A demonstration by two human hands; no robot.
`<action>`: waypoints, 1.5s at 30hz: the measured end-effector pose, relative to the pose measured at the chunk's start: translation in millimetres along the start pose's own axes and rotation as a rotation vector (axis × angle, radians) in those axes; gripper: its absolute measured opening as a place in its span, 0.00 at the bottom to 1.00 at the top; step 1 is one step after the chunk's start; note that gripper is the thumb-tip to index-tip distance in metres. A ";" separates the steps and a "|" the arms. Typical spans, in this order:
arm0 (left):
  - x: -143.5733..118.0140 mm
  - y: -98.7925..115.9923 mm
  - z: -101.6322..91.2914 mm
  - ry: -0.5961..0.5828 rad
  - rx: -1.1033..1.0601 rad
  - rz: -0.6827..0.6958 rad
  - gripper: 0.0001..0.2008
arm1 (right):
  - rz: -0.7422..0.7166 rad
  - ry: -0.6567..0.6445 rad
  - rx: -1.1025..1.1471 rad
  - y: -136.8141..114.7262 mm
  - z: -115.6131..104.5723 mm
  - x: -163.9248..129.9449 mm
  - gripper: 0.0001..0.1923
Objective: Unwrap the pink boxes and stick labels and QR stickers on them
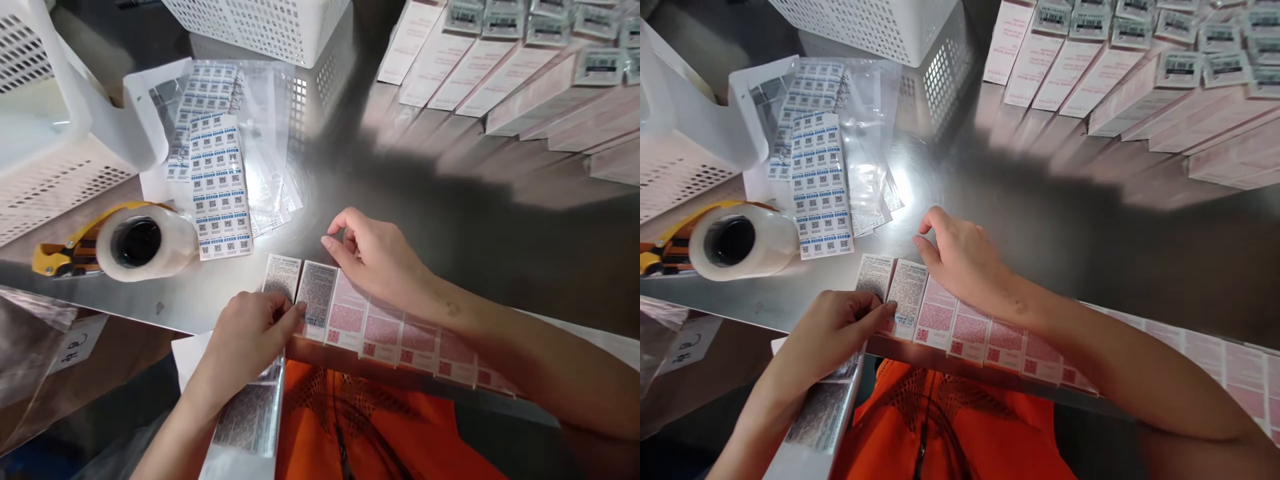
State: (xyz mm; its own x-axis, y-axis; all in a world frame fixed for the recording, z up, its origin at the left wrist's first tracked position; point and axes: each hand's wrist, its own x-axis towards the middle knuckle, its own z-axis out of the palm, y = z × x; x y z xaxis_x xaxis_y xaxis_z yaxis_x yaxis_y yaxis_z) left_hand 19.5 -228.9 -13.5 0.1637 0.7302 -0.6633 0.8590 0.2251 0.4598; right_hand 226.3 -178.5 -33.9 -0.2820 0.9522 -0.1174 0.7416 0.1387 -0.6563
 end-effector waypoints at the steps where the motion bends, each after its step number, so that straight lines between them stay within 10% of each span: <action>1: -0.1 0.5 0.1 -0.001 0.007 0.002 0.21 | -0.003 -0.013 0.006 -0.7 0.2 -0.4 0.07; 11: -3.1 1.5 1.3 0.068 0.059 0.019 0.21 | -0.038 -0.014 -0.092 -2.9 2.1 -6.6 0.13; 21: -9.4 -1.2 7.2 0.166 0.017 0.069 0.21 | -0.383 -0.066 -0.466 -14.6 12.6 -21.6 0.37; 26: -26.0 -11.7 -1.0 0.470 -0.146 -0.011 0.21 | -0.438 -0.006 -0.506 -15.3 12.1 -25.6 0.40; 36: -50.6 -12.5 4.6 0.874 -0.133 -0.131 0.28 | -0.334 0.036 -0.314 -24.7 17.1 -25.3 0.32; 45: -40.7 -9.3 10.7 1.017 -0.166 -0.058 0.30 | -0.261 -0.044 0.225 -46.8 19.2 -98.1 0.13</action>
State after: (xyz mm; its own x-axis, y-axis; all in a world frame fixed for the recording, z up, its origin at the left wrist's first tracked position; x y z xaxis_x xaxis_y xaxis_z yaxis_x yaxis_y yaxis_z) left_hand 10.1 -267.6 3.0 -0.4301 0.8983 0.0898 0.7618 0.3078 0.5701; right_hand 207.5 -283.6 -6.0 -0.4741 0.8792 0.0477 0.4894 0.3082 -0.8158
